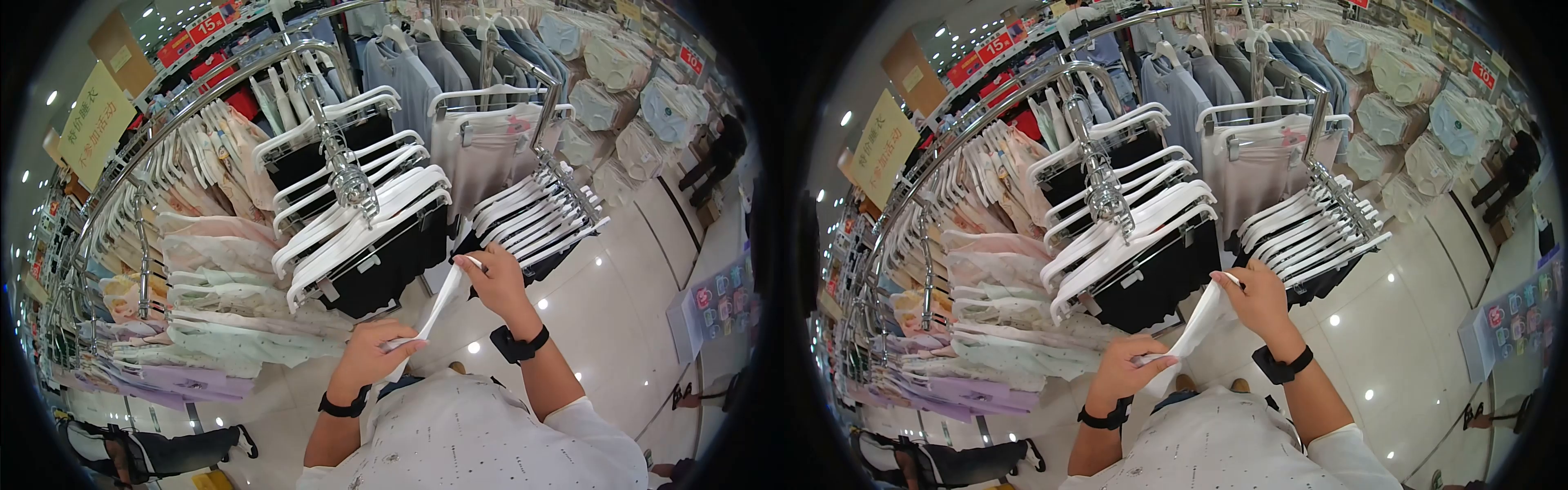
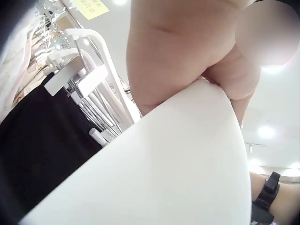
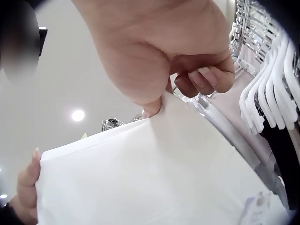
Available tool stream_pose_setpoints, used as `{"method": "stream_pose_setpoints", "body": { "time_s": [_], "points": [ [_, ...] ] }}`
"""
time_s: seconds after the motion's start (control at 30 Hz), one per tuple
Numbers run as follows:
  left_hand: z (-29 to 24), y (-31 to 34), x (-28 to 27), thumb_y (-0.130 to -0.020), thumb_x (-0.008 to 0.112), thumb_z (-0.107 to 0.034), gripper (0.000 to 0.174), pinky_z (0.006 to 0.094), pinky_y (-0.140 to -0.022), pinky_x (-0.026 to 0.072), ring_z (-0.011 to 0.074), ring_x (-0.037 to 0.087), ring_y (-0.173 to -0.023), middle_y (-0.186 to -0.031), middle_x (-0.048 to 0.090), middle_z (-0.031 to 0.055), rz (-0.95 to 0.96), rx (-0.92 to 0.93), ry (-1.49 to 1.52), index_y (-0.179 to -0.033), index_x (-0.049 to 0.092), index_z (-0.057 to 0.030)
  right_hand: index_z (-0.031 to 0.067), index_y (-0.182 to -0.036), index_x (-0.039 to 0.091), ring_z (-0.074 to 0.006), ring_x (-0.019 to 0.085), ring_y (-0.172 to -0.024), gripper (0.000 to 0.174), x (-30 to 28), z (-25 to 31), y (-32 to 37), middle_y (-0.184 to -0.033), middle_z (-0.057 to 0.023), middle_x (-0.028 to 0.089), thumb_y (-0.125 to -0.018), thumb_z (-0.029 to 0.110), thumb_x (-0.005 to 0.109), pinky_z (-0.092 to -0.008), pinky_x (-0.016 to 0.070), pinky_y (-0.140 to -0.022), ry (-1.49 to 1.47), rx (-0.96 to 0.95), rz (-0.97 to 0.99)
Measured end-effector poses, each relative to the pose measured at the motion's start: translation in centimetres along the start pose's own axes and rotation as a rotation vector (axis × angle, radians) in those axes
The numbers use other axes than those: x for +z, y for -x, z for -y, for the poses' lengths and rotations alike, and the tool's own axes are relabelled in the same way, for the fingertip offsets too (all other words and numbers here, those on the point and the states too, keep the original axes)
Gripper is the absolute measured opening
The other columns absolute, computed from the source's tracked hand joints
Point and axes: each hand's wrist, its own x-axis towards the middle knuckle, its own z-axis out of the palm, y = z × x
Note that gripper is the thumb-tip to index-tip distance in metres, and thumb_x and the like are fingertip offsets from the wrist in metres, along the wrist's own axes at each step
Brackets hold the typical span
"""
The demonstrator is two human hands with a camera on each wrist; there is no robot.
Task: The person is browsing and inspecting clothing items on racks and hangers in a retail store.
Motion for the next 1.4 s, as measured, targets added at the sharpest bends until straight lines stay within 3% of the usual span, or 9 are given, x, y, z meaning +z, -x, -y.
{"method": "stream_pose_setpoints", "body": {
  "time_s": [0.13,0.4,0.53,0.6,0.77,0.87,1.07,1.13,1.4],
  "points": [
    [0.3,0.2,0.2,-0.080,0.082,-0.007,0.015,0.0273,-0.056,0.0400,0.0130,0.057,-0.063,-0.070,0.066,0.0062,0.021,0.081,-0.041,-0.093,0.077,-0.0022,-0.0012,-0.086,0.072,-0.0095,0.052,-0.059,0.042,0.4,-0.3,-0.3,-0.065,-0.0045,0.058,-0.100,0.037,0.063,-0.0358,0.0380,-0.052,-0.327,0.283,0.191],
    [0.1,-0.8,2.4,-0.089,0.075,-0.010,0.011,0.0245,-0.061,0.0451,0.0128,0.060,-0.069,-0.085,0.068,0.0056,0.341,0.014,0.094,-0.098,0.078,-0.0058,-0.0005,-0.088,0.068,-0.0085,0.050,-0.076,0.040,0.2,1.2,-0.2,-0.083,-0.0016,0.061,-0.104,0.035,0.056,-0.0260,0.0425,-0.072,-0.937,0.239,0.437],
    [2.7,-1.2,1.8,-0.091,0.071,-0.010,0.012,0.0241,-0.064,0.0458,0.0133,0.061,-0.073,-0.088,0.068,0.0056,0.133,0.074,0.041,-0.099,0.077,-0.0043,0.0027,-0.076,0.056,-0.0164,0.050,-0.082,0.045,0.1,1.2,-0.5,-0.090,-0.0100,0.059,-0.106,0.036,0.050,-0.0294,0.0424,-0.077,-1.237,0.168,0.526],
    [3.7,-1.4,1.6,-0.091,0.070,-0.009,0.014,0.0245,-0.070,0.0464,0.0138,0.061,-0.079,-0.095,0.067,0.0055,-0.160,-0.063,0.181,-0.103,0.075,-0.0031,0.0047,-0.073,0.050,-0.0184,0.050,-0.081,0.046,-0.4,1.5,-0.5,-0.088,-0.0110,0.058,-0.106,0.037,0.047,-0.0308,0.0426,-0.076,-1.291,0.180,0.530],
    [1.7,-2.5,0.3,-0.084,0.079,-0.023,0.062,0.0380,-0.107,0.0406,0.0242,0.049,-0.131,-0.139,0.053,0.0109,-0.032,-0.020,-0.063,-0.139,0.054,-0.0101,0.0083,-0.069,0.042,-0.0222,0.050,-0.078,0.049,-0.9,1.5,-0.5,-0.083,-0.0117,0.055,-0.107,0.039,0.040,-0.0330,0.0432,-0.074,-1.417,0.169,0.599],
    [5.2,-2.2,1.7,-0.084,0.079,-0.025,0.066,0.0393,-0.109,0.0397,0.0252,0.048,-0.132,-0.143,0.052,0.0100,0.153,-0.172,0.309,-0.142,0.052,-0.0103,0.0059,-0.070,0.043,-0.0185,0.047,-0.075,0.047,-0.7,1.4,-0.3,-0.080,-0.0092,0.054,-0.107,0.035,0.042,-0.0307,0.0413,-0.072,-1.517,0.153,0.632],
    [5.8,-1.3,2.2,-0.086,0.080,-0.026,0.052,0.0279,-0.091,0.0481,0.0139,0.062,-0.097,-0.109,0.069,0.0032,0.474,-0.372,0.390,-0.130,0.060,-0.0063,0.0073,-0.070,0.042,-0.0182,0.047,-0.073,0.047,-0.8,1.3,0.0,-0.074,-0.0068,0.051,-0.107,0.037,0.045,-0.0303,0.0412,-0.069,-1.474,0.192,0.597],
    [5.8,-0.8,1.5,-0.084,0.081,-0.017,0.046,0.0274,-0.086,0.0491,0.0100,0.059,-0.094,-0.101,0.066,0.0003,0.212,-0.292,0.094,-0.123,0.063,-0.0015,0.0087,-0.069,0.044,-0.0185,0.050,-0.070,0.045,-1.1,1.0,0.1,-0.072,-0.0065,0.052,-0.105,0.034,0.050,-0.0308,0.0427,-0.065,-1.347,0.264,0.520],
    [4.4,-0.9,-2.0,-0.092,0.074,-0.016,0.016,0.0213,-0.071,0.0436,0.0030,0.050,-0.080,-0.087,0.060,-0.0056,0.003,-0.283,0.396,-0.098,0.064,-0.0053,0.0113,-0.069,0.045,-0.0061,0.045,-0.063,0.036,-1.5,-0.7,0.0,-0.069,0.0046,0.048,-0.094,0.012,0.071,-0.0233,0.0392,-0.060,-0.923,0.364,0.319]
  ]
}}
